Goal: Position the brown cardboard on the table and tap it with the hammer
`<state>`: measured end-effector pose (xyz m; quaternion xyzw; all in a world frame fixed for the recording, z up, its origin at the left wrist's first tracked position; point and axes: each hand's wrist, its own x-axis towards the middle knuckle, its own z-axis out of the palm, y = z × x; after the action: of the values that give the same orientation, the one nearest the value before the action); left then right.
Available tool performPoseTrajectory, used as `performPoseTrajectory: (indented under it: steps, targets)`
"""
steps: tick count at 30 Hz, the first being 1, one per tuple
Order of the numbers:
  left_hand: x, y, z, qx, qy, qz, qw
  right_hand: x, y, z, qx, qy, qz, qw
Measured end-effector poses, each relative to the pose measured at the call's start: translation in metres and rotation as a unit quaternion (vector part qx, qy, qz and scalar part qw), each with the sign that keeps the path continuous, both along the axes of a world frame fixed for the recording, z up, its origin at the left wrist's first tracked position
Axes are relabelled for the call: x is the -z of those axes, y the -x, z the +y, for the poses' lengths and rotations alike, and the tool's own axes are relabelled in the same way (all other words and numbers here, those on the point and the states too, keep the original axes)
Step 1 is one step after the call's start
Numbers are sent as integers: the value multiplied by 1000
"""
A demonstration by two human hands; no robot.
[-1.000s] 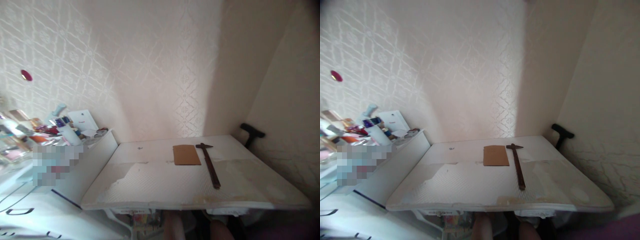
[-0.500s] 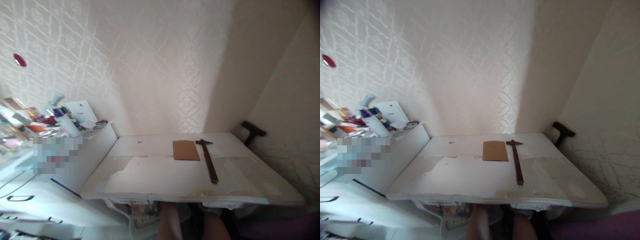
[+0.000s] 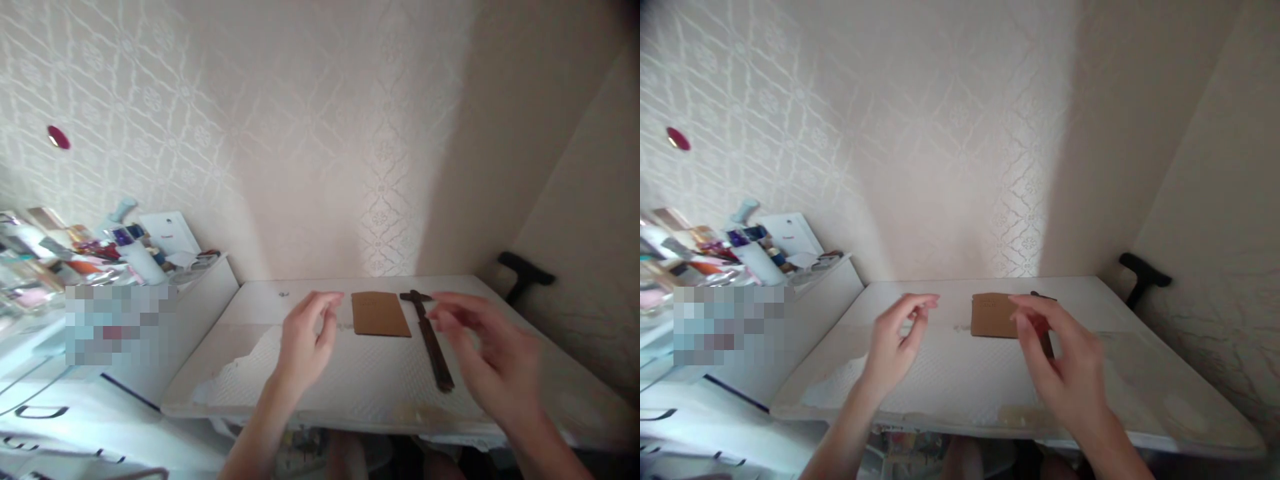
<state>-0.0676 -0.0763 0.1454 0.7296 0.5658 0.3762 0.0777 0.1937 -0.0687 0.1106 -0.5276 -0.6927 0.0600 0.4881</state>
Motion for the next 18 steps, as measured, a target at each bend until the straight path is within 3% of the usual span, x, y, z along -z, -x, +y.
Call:
performPoseTrajectory:
  steps: [1,4,7,9,13,18]
  targets:
    - [9,-5,25,9,5,-24,1000,10,8,18,1,8,9,1000]
    - [53,-16,89,-61,107,0,992,63,29,71,21,54,-37,998]
    - [93,-24,125,-74,179,49,980,122,41,105,53,92,-151,983]
    - [107,-29,139,-87,217,83,969,149,43,114,78,113,-203,969]
    - [117,-36,162,-110,245,99,958,172,41,118,107,116,-268,950]
    - [123,-41,186,-125,259,104,952,176,40,119,125,106,-309,937]
